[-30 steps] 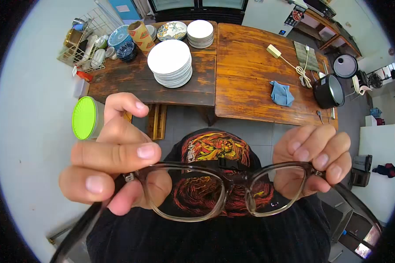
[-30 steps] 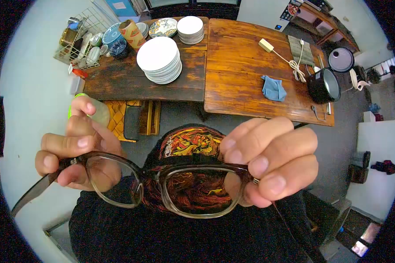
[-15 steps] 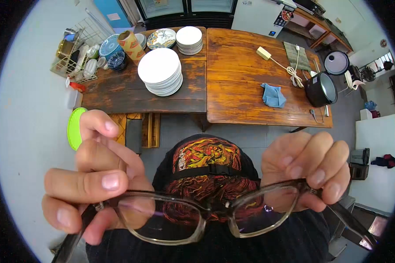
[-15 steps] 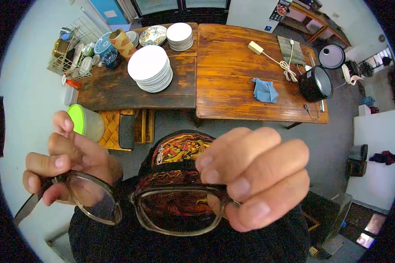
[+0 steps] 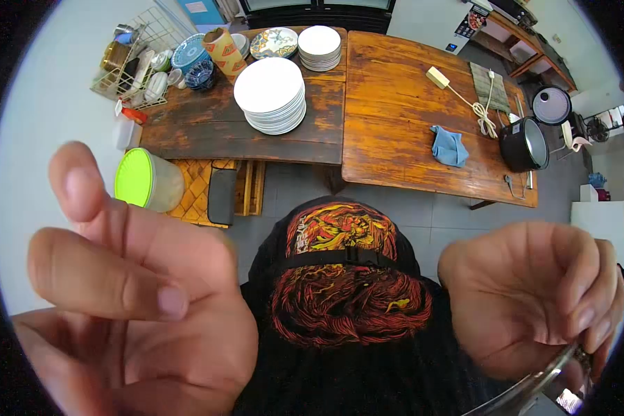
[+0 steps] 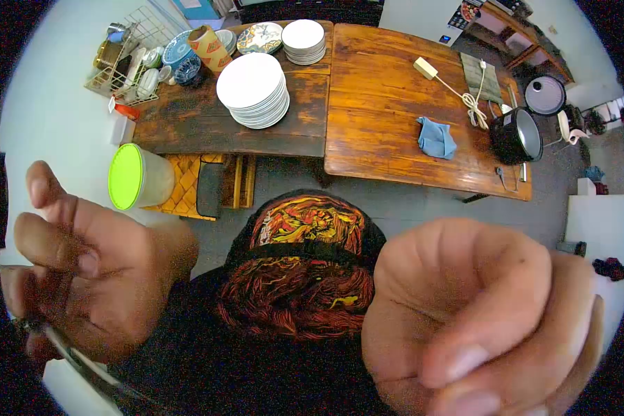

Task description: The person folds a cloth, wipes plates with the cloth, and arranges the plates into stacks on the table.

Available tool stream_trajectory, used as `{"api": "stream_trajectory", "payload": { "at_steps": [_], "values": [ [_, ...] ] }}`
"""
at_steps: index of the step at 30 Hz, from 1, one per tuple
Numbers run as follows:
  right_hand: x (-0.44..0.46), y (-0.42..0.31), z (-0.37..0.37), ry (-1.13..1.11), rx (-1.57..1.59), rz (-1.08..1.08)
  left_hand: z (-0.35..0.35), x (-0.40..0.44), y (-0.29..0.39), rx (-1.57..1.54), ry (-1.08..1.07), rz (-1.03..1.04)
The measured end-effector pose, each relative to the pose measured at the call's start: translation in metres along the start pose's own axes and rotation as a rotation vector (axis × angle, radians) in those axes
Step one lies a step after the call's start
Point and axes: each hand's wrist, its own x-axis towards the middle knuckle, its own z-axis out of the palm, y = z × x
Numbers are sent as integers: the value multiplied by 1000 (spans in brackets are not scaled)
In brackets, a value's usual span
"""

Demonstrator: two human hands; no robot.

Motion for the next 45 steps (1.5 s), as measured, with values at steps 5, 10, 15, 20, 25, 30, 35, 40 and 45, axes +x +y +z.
{"api": "stream_trajectory", "payload": {
  "at_steps": [5, 10, 15, 20, 25, 30, 35, 40, 45],
  "values": [
    [8, 11, 1, 35, 45, -148, 1, 5, -2, -1, 15, 37],
    [16, 11, -1, 1, -50, -217, 2, 7, -3, -1, 34, 59],
    [21, 12, 1, -35, -118, -272, 0, 13, -2, 5, 54, 101],
    [24, 15, 6, -43, -174, -315, -4, 20, -4, 11, 50, 138],
    [26, 17, 10, -78, -207, -336, -10, 25, -6, 23, 74, 171],
    [23, 22, 12, -110, -243, -325, -11, 31, -10, 41, 104, 231],
    [14, 32, 14, -113, -281, -254, -20, 38, -16, 66, 152, 288],
    [-2, 47, -12, -149, -487, -216, -37, 53, -30, 109, 210, 351],
    [-39, 73, -91, -241, -1031, -165, -86, 11, -85, 260, 293, 136]
  ]
}}
